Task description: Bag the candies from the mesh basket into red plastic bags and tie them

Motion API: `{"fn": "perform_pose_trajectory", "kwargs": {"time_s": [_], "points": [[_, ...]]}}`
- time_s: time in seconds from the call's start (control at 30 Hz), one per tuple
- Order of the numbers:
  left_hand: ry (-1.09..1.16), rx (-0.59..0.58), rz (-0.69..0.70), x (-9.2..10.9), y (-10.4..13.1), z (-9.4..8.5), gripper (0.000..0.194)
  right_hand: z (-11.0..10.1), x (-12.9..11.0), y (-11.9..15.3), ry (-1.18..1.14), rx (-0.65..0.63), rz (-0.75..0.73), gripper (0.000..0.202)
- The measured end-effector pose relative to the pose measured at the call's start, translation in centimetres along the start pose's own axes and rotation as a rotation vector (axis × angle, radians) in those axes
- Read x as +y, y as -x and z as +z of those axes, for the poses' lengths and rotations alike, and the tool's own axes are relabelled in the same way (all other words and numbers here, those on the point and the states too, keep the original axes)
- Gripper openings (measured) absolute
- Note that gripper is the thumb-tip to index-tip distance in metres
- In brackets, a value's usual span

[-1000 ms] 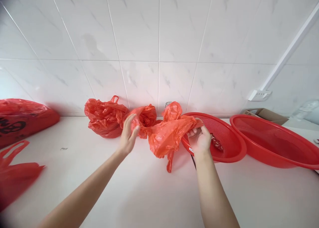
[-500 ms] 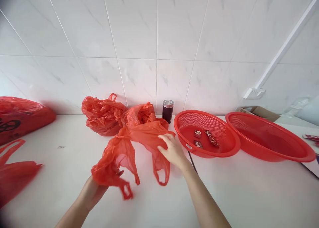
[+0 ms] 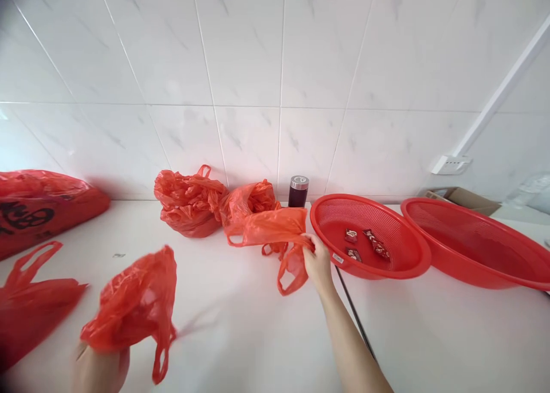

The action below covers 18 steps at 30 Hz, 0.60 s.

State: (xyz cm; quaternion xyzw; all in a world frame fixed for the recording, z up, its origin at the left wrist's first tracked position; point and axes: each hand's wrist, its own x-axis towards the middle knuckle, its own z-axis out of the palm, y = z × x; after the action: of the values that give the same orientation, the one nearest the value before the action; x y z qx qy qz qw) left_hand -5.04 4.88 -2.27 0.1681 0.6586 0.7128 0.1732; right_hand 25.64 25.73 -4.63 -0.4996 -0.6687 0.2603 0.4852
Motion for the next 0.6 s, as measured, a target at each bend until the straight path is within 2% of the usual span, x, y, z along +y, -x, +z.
{"fn": "perform_pose_trajectory", "kwargs": {"time_s": [0.07,0.1,0.17,0.2,0.23,0.3,0.33,0.4,0.43,0.5,0.53,0.6], "points": [[0.018,0.009,0.332,2.5,-0.9,2.2,0.017,-0.9,-0.6,2.1,-0.204,0.047,0.080,0.028],[-0.008,0.054,0.585,4.0,-1.5,3.7,0.014,-1.2,-0.7,3.5,-0.272,0.054,0.117,0.029],[-0.017,0.077,1.034,7.0,-2.7,7.8,0.009,-1.7,-0.5,6.4,-0.305,0.084,0.161,0.035],[0.020,0.080,1.187,8.1,-3.3,10.2,0.011,-1.9,-0.3,7.8,-0.299,0.122,0.177,0.038],[0.011,0.029,1.272,8.9,-3.8,12.8,0.016,-2.0,0.1,9.1,-0.285,0.167,0.198,0.039],[-0.057,-0.170,1.335,9.1,-4.4,18.3,0.019,-2.3,0.9,11.3,-0.254,0.228,0.254,0.040],[-0.145,-0.331,1.318,8.5,-4.5,20.9,0.021,-2.4,1.3,12.1,-0.244,0.234,0.280,0.040],[-0.399,-0.690,1.165,6.3,-4.1,25.6,0.030,-2.6,1.8,13.2,-0.225,0.204,0.307,0.040],[-0.443,-0.762,1.115,5.0,-3.8,27.4,0.031,-2.7,2.0,13.5,-0.206,0.188,0.303,0.040],[-0.496,-0.852,1.030,2.7,-2.9,29.5,0.032,-2.9,2.1,13.8,-0.143,0.169,0.264,0.041],[-0.496,-0.867,1.006,2.0,-2.4,29.7,0.031,-3.0,2.2,13.7,-0.103,0.159,0.234,0.040],[-0.494,-0.899,0.967,1.5,-1.3,28.1,0.032,-3.4,2.3,13.4,-0.023,0.134,0.170,0.040]]}}
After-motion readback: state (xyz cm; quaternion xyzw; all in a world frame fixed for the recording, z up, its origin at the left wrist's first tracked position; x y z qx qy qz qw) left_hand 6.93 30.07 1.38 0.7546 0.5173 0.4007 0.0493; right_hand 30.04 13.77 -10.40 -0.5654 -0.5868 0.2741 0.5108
